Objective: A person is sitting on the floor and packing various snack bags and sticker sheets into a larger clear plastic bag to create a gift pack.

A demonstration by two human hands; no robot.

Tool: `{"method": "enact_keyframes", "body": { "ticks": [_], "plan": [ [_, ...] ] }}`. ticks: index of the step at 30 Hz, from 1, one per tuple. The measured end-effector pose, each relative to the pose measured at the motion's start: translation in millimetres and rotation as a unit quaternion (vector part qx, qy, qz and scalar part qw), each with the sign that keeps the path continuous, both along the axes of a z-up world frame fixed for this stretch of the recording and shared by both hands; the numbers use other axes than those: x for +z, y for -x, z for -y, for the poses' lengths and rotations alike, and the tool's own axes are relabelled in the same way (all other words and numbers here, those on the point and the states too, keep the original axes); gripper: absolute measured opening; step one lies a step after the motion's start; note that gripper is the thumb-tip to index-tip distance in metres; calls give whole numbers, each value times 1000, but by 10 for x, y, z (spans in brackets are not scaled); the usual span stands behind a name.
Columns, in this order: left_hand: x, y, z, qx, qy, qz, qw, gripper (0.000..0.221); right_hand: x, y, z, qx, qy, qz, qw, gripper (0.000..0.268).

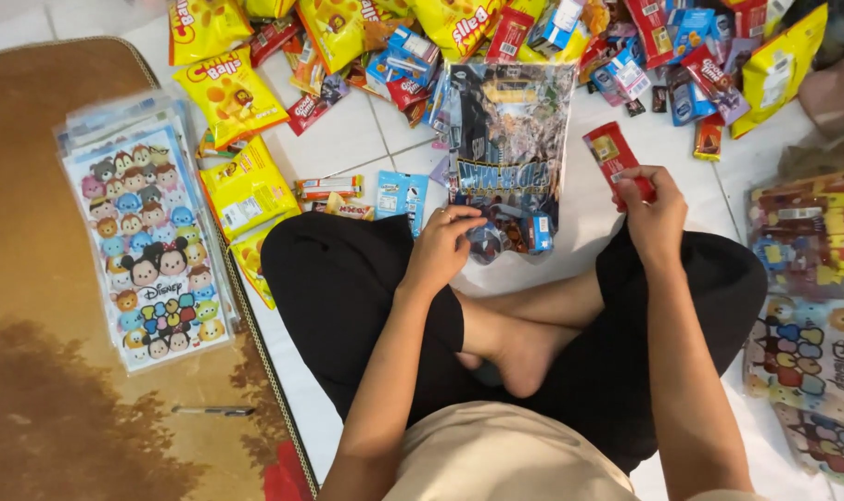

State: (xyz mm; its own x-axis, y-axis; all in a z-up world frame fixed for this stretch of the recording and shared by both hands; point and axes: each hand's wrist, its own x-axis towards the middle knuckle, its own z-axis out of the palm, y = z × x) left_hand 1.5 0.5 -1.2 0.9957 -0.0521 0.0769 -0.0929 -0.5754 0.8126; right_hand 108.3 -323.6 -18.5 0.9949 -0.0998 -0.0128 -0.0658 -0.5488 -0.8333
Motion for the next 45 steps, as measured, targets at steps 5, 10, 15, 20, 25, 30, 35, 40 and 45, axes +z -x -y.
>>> {"method": "enact_keyframes", "body": {
  "ticks": [5,10,15,20,25,30,35,40,45],
  "plan": [
    [9,4,-20,1,17,7,1000,44,887,327,-494,187,-40,45,981,8],
    [19,-4,-27,7,30,-4,1000,44,952,400,-1108,405,174,6,898,12],
    [59,10,-22,7,34,-8,999,44,128,433,-1213,404,351,11,845,8],
    [102,-7,-3,-7,26,-9,1000,42,269,434,-1139,392,371,63,839,14],
    [89,-18,-5,-36,14,-11,999,41,620,41,-599,308,181,18,934,17],
    [104,-24,22,-63,-33,-4,997,38,-793,-723,747,119,246,69,959,31],
    [77,-44,12,-71,-54,-8,996,38,-1499,-1015,1283,-111,251,-7,962,55],
    [144,-72,35,-62,-58,-28,996,45,-1406,-1281,1025,-265,264,-20,927,59],
    [137,-117,58,-53,-55,-22,997,49,-1997,-1442,1225,-303,235,-61,922,31]
  ]
}}
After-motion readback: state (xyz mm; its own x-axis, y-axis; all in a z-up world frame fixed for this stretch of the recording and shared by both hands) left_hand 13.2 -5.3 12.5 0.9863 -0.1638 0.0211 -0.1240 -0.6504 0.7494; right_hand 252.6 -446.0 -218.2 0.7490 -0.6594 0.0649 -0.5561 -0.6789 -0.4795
